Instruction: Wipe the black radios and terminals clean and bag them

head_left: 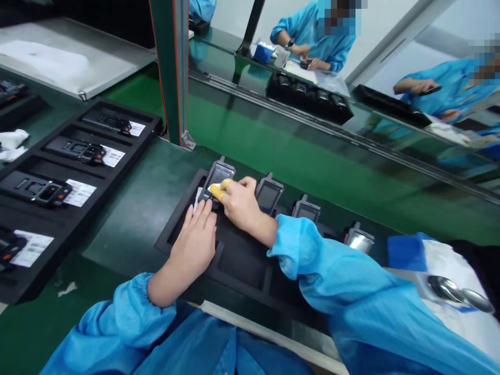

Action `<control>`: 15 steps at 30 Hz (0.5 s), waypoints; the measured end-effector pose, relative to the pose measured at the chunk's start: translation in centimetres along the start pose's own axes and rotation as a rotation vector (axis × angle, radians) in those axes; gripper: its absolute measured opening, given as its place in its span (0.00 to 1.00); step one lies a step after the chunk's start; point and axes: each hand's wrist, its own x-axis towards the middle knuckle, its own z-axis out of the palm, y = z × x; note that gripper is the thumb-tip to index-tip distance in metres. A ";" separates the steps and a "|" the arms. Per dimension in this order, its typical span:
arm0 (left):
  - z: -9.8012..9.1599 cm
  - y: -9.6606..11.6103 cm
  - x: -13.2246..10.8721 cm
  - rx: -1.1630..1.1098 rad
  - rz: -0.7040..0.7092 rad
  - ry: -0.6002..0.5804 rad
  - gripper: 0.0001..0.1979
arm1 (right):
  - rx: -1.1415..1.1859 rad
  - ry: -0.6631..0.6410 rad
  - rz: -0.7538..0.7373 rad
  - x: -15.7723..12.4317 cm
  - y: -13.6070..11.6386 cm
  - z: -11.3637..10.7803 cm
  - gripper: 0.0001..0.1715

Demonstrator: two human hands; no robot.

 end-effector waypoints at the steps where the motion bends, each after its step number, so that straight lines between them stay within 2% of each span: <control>1: 0.0 -0.1 0.0 -0.006 -0.005 0.009 0.17 | 0.009 -0.014 -0.003 -0.3 -0.4 0.1 0.20; 5: 0.1 -0.4 -0.3 -0.028 -0.053 0.071 0.16 | 0.118 -0.075 0.003 -0.9 -1.9 -0.3 0.19; 7: 0.2 -0.5 -0.3 -0.032 -0.064 0.090 0.16 | 0.186 -0.111 -0.029 -1.5 -2.2 -1.2 0.19; 9: 0.3 -0.6 -0.4 -0.028 -0.054 0.106 0.16 | 0.224 -0.094 -0.049 -2.9 -1.8 -2.5 0.20; 12: 0.4 -0.7 -0.4 -0.014 -0.035 0.129 0.14 | 0.222 0.069 0.019 -6.9 0.6 -5.1 0.24; 15: 0.4 -0.9 -0.4 -0.017 -0.025 0.125 0.13 | 0.157 0.213 0.226 -13.0 4.3 -8.2 0.21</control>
